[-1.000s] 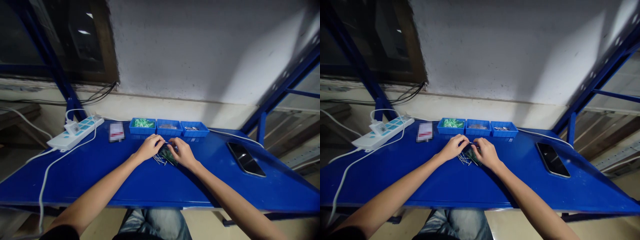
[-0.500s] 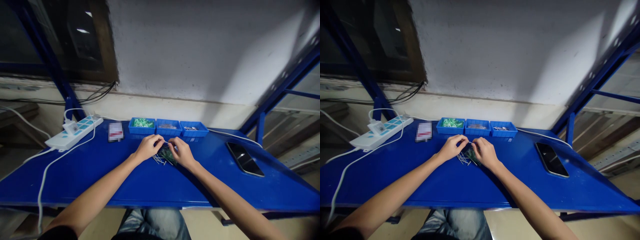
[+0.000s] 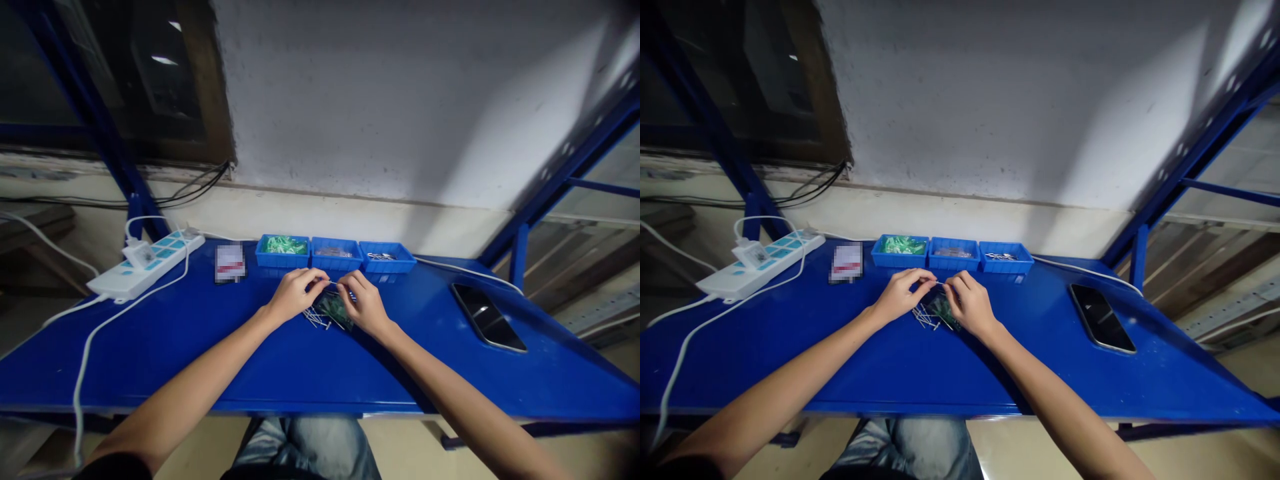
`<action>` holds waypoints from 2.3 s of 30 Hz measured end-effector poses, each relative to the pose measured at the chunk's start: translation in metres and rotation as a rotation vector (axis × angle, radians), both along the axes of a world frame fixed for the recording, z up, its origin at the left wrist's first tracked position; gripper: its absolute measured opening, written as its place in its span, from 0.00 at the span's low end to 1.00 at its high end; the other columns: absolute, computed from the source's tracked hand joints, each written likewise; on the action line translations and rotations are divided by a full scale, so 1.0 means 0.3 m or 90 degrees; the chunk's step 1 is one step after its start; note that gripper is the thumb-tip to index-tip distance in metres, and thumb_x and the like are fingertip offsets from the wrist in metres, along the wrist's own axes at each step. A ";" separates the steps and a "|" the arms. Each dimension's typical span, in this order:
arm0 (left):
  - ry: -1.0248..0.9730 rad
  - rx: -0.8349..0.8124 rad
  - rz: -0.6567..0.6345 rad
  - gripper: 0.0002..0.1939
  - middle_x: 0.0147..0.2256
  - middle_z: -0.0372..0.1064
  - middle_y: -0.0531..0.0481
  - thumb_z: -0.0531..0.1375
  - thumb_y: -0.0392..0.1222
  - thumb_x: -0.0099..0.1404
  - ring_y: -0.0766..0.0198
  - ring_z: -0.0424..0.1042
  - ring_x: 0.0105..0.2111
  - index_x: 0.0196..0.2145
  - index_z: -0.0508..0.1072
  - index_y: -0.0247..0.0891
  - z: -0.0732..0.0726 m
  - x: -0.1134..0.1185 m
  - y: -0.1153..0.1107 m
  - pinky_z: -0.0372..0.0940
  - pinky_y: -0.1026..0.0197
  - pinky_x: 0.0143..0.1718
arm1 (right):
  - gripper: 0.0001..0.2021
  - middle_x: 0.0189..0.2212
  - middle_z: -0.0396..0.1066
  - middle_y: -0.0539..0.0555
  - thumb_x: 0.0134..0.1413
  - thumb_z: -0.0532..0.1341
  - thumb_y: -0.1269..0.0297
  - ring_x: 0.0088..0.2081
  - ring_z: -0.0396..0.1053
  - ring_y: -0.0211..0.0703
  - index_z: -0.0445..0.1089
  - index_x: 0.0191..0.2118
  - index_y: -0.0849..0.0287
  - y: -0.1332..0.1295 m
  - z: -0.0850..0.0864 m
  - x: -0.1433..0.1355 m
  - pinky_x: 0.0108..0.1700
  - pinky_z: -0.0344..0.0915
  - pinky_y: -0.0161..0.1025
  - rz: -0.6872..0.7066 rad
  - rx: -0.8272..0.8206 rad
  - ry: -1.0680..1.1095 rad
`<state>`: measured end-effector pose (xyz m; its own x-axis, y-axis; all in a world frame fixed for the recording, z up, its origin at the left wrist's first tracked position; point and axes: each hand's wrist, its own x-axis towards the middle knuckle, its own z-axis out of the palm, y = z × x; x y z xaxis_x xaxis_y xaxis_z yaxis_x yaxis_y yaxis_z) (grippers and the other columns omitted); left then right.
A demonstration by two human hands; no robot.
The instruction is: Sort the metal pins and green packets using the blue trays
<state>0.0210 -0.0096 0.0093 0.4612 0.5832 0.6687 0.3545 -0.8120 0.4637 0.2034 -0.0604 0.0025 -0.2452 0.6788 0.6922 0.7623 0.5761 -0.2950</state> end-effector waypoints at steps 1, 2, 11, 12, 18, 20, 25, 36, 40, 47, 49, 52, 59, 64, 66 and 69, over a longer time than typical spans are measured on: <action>0.002 -0.002 0.005 0.07 0.30 0.73 0.50 0.54 0.43 0.65 0.64 0.71 0.31 0.35 0.71 0.39 0.000 -0.001 0.000 0.65 0.61 0.36 | 0.06 0.33 0.66 0.55 0.60 0.52 0.66 0.34 0.66 0.42 0.65 0.38 0.56 0.000 0.000 0.000 0.37 0.65 0.38 0.002 -0.001 0.000; 0.005 -0.005 0.007 0.08 0.30 0.73 0.50 0.54 0.42 0.66 0.64 0.71 0.31 0.35 0.71 0.39 0.001 -0.002 0.001 0.65 0.61 0.36 | 0.06 0.34 0.67 0.55 0.60 0.53 0.65 0.34 0.67 0.42 0.65 0.40 0.56 -0.001 -0.001 -0.001 0.37 0.66 0.38 0.005 -0.001 0.002; 0.047 -0.009 0.012 0.14 0.24 0.70 0.51 0.51 0.41 0.67 0.65 0.70 0.28 0.26 0.68 0.37 0.008 -0.007 -0.001 0.63 0.64 0.32 | 0.06 0.33 0.65 0.55 0.58 0.54 0.68 0.34 0.66 0.41 0.68 0.38 0.56 -0.008 0.002 -0.009 0.36 0.65 0.37 0.010 0.040 0.002; 0.049 -0.013 0.011 0.14 0.24 0.70 0.51 0.50 0.41 0.67 0.65 0.70 0.28 0.26 0.68 0.37 0.008 -0.008 -0.001 0.63 0.64 0.32 | 0.06 0.32 0.65 0.55 0.57 0.55 0.67 0.33 0.66 0.40 0.69 0.38 0.57 -0.009 0.002 -0.009 0.35 0.65 0.36 0.005 0.046 -0.002; 0.000 -0.013 -0.024 0.08 0.31 0.72 0.51 0.53 0.41 0.66 0.66 0.72 0.30 0.39 0.69 0.38 0.006 -0.008 -0.008 0.64 0.65 0.33 | 0.08 0.32 0.64 0.55 0.58 0.54 0.66 0.32 0.65 0.39 0.69 0.34 0.59 -0.014 0.001 -0.010 0.34 0.64 0.36 -0.011 0.044 -0.001; -0.004 -0.008 -0.027 0.07 0.31 0.72 0.51 0.53 0.40 0.66 0.66 0.72 0.31 0.39 0.69 0.38 0.005 -0.006 -0.010 0.64 0.65 0.34 | 0.08 0.31 0.64 0.55 0.59 0.53 0.67 0.32 0.65 0.39 0.69 0.33 0.59 -0.015 0.003 -0.010 0.35 0.64 0.36 -0.008 0.035 0.002; 0.030 -0.030 0.008 0.09 0.25 0.69 0.53 0.50 0.40 0.68 0.67 0.70 0.26 0.35 0.68 0.38 0.002 -0.005 -0.005 0.63 0.66 0.31 | 0.07 0.33 0.66 0.55 0.59 0.54 0.65 0.35 0.66 0.41 0.65 0.41 0.59 -0.011 0.008 -0.010 0.37 0.64 0.37 0.001 0.021 0.003; 0.016 -0.031 -0.004 0.10 0.28 0.71 0.52 0.53 0.45 0.66 0.67 0.71 0.28 0.40 0.68 0.38 -0.004 0.002 -0.010 0.64 0.66 0.31 | 0.09 0.22 0.68 0.52 0.62 0.48 0.64 0.22 0.65 0.39 0.63 0.36 0.60 0.013 -0.032 -0.002 0.26 0.57 0.34 -0.068 -0.011 -0.029; 0.029 -0.037 0.004 0.09 0.28 0.71 0.52 0.52 0.44 0.67 0.67 0.70 0.27 0.36 0.68 0.38 -0.005 0.001 -0.009 0.63 0.66 0.30 | 0.10 0.22 0.68 0.52 0.62 0.48 0.62 0.22 0.66 0.39 0.63 0.36 0.60 0.013 -0.025 -0.001 0.26 0.57 0.33 -0.069 -0.014 -0.028; 0.056 -0.054 0.013 0.14 0.25 0.69 0.52 0.48 0.44 0.69 0.66 0.70 0.27 0.30 0.67 0.38 0.007 -0.003 -0.009 0.62 0.65 0.31 | 0.08 0.26 0.71 0.53 0.61 0.51 0.65 0.26 0.67 0.38 0.65 0.38 0.60 0.002 -0.011 -0.005 0.30 0.59 0.32 -0.008 0.040 -0.083; 0.082 -0.077 -0.007 0.16 0.27 0.70 0.51 0.46 0.45 0.69 0.65 0.70 0.29 0.31 0.68 0.38 0.012 -0.007 -0.001 0.62 0.65 0.32 | 0.07 0.26 0.71 0.53 0.61 0.51 0.67 0.26 0.67 0.37 0.66 0.36 0.60 0.006 0.002 0.016 0.30 0.59 0.33 -0.002 0.089 -0.110; 0.157 -0.136 -0.033 0.16 0.30 0.72 0.51 0.45 0.44 0.69 0.65 0.71 0.31 0.35 0.71 0.39 0.010 -0.028 0.028 0.62 0.64 0.33 | 0.07 0.22 0.69 0.52 0.59 0.52 0.67 0.24 0.66 0.37 0.67 0.33 0.60 0.029 0.040 0.086 0.30 0.58 0.33 -0.046 0.187 -0.121; 0.304 -0.176 -0.097 0.09 0.35 0.73 0.51 0.57 0.38 0.58 0.65 0.71 0.32 0.37 0.74 0.42 -0.019 -0.108 0.088 0.60 0.65 0.34 | 0.24 0.24 0.71 0.56 0.57 0.53 0.52 0.28 0.70 0.50 0.60 0.52 0.65 0.107 0.074 0.297 0.30 0.58 0.39 -0.507 -0.055 -0.002; 0.372 -0.160 -0.075 0.06 0.34 0.70 0.53 0.56 0.38 0.61 0.62 0.69 0.35 0.31 0.73 0.43 -0.011 -0.107 0.079 0.56 0.60 0.41 | 0.29 0.26 0.71 0.56 0.57 0.54 0.54 0.31 0.71 0.51 0.51 0.59 0.66 0.095 0.000 0.290 0.31 0.59 0.39 -0.409 -0.254 -0.018; 0.374 -0.168 -0.071 0.06 0.35 0.70 0.53 0.56 0.39 0.61 0.61 0.69 0.37 0.32 0.73 0.43 -0.010 -0.103 0.077 0.55 0.59 0.42 | 0.26 0.25 0.71 0.53 0.58 0.53 0.56 0.29 0.70 0.47 0.52 0.58 0.64 0.084 -0.016 0.236 0.30 0.60 0.38 -0.313 -0.231 -0.020; 0.363 -0.178 -0.080 0.07 0.37 0.70 0.53 0.58 0.40 0.60 0.60 0.68 0.39 0.37 0.73 0.46 -0.017 -0.102 0.083 0.54 0.59 0.44 | 0.23 0.27 0.70 0.52 0.60 0.52 0.57 0.29 0.69 0.43 0.54 0.57 0.62 0.060 -0.029 0.131 0.31 0.61 0.36 -0.192 -0.172 -0.041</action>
<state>-0.0097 0.0152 0.0042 0.7749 0.6188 0.1291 0.5181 -0.7387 0.4310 0.2427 -0.0425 -0.0062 -0.0448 0.8819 0.4692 0.9068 0.2330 -0.3513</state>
